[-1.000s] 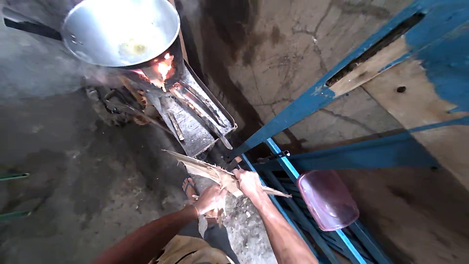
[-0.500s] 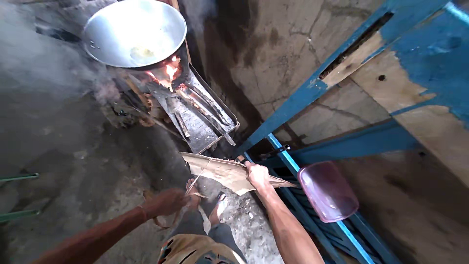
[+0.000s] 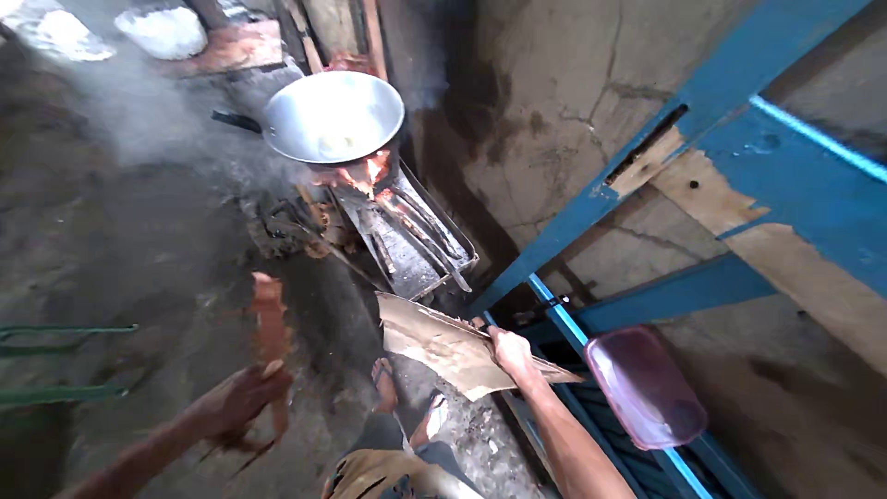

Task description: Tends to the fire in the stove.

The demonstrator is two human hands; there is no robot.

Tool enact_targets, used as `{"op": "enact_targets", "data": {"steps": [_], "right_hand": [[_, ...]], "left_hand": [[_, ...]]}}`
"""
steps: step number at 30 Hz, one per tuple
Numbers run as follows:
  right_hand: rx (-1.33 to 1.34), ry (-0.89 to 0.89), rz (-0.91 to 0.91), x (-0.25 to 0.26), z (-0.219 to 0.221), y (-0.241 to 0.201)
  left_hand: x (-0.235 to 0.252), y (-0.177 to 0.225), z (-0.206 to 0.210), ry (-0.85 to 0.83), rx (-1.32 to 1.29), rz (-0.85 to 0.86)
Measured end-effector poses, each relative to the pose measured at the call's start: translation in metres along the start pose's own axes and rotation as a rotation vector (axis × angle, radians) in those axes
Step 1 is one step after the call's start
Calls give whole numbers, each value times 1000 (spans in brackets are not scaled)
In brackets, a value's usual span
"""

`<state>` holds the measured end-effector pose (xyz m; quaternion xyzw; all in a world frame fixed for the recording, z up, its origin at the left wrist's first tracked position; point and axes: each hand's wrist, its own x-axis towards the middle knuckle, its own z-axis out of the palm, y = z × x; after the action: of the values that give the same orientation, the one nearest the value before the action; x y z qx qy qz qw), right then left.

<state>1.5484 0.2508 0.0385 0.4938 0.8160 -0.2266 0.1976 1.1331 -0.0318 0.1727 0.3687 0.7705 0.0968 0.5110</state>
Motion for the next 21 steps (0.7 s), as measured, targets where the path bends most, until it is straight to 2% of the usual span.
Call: {"op": "enact_targets", "data": {"steps": [2,4,8,10,13,16,17,19,21], "right_hand": [[-8,-34,1,-3,-9,-6],[64,57,-101,-16,-25,-18],[344,441,-583,-79,-67,-81],[375,586,-811,-96,-79,-103],[440,736,-970,-106,-89,-111],[553,966,-968,-105,-94,-102],[580,1058,-922,-106,-96,-98],[552,1219,-761,-108,-104,-86],[402,1302,-557,-117,-117,-75]], "left_hand": [[1,32,5,68,-256,180],[11,65,17,86,-483,268],[33,133,46,-4,-838,260],[38,162,59,-101,-947,263],[35,199,75,-225,-970,157],[26,222,83,-406,-808,211],[28,228,88,-413,-778,165],[43,234,98,-436,-815,115],[51,237,101,-322,-806,223]]}}
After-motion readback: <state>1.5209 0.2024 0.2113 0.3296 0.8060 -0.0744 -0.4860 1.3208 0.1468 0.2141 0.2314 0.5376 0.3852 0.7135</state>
